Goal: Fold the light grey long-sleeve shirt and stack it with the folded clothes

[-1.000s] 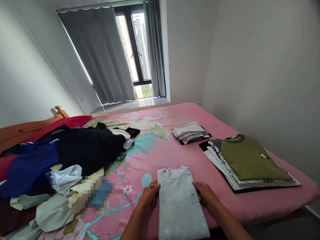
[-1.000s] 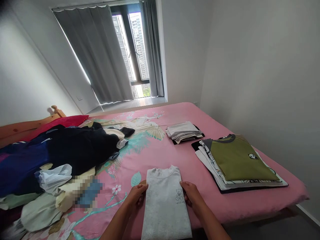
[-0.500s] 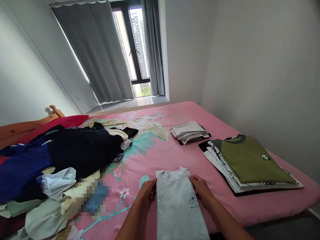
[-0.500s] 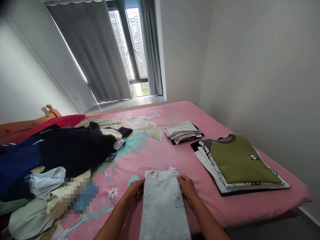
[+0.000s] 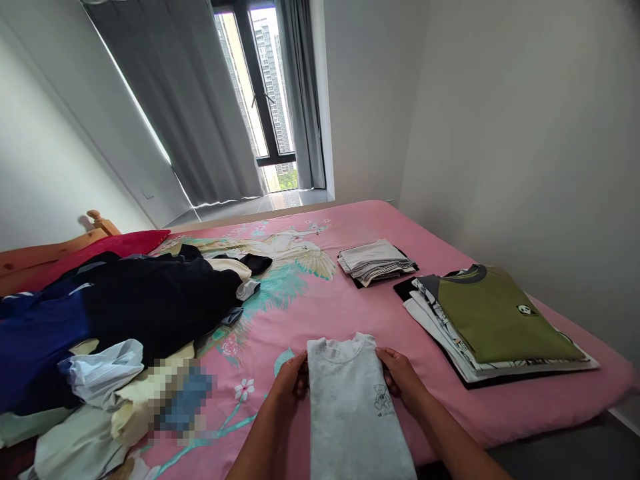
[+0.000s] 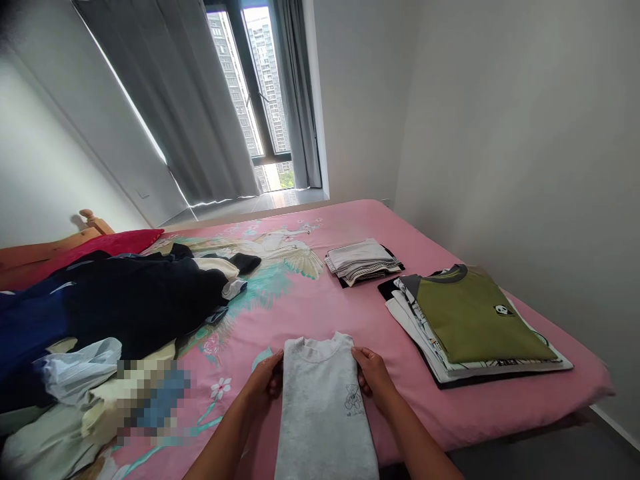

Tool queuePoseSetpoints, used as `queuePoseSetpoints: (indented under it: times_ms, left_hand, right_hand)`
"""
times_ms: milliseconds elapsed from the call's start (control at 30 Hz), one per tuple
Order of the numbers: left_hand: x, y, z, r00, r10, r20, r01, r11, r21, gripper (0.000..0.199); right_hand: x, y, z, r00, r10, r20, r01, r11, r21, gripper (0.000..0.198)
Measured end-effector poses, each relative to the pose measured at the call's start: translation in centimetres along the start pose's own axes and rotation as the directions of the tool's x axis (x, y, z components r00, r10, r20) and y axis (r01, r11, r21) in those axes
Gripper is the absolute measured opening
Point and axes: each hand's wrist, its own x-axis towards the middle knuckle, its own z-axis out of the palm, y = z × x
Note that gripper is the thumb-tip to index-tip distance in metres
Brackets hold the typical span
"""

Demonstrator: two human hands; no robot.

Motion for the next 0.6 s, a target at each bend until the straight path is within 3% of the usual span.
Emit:
queuePoseSetpoints:
  times_ms: [233,467,600]
  left_hand:
    - [-0.6,-0.2,-0.6,0.996,0.032,0.080,-0.038,0.997,0.071,0.044]
    - [0.1,-1.6,-0.2,0.990,0.108,-0.095,-0.097,0.989,0.113,0.045]
    - [-0.1,-1.5,-0.5,0.994,0.099,-0.055,-0.096,0.993,0.068,0.045]
  right_hand:
    - [-0.3,0.3,-0.1,0.999,-0.026,0.023,0.027,1.000,-0.013,0.031]
    - [0.1,0.8,-0.1,0.999,-0.045,-0.005,0.045,0.999,-0.013,0.032]
    - [-0.3,0.4,-0.3,0.998,-0.045,0.052,0.044,0.999,0.012,0.034]
